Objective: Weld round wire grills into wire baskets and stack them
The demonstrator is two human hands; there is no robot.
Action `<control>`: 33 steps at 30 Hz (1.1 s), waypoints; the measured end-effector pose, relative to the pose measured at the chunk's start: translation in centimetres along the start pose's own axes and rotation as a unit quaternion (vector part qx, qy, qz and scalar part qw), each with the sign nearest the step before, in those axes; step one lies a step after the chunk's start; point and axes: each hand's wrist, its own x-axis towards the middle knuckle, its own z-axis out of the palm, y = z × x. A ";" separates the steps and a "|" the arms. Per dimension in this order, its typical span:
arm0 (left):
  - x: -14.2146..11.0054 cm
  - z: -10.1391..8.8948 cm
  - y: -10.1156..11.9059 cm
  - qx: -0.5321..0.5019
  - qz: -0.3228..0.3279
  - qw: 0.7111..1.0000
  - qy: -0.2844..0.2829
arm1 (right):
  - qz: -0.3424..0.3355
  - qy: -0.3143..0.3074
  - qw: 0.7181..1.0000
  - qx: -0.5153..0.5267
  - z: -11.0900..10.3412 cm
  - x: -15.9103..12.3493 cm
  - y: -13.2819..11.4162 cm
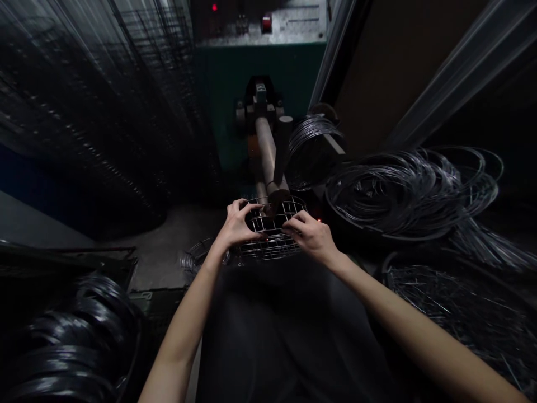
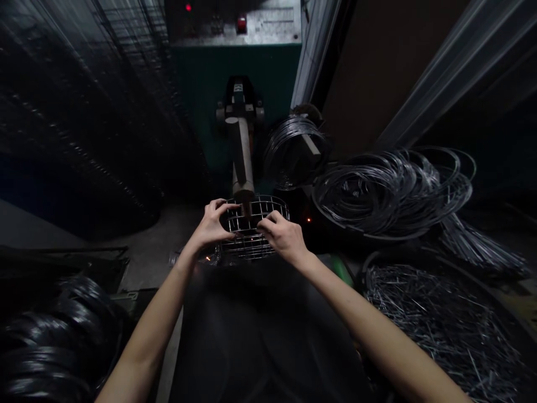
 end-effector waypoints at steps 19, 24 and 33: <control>-2.7 0.2 -5.9 -0.099 -0.006 0.994 0.044 | 0.190 -0.054 0.966 0.165 -5.8 -6.4 0.8; -2.9 3.0 -8.5 -0.209 0.013 0.973 0.098 | 0.228 -0.192 0.938 0.178 -3.3 -13.7 3.1; -4.8 3.2 -7.6 -0.258 0.039 0.952 0.162 | 0.253 -0.266 0.890 0.271 -3.1 -14.1 3.9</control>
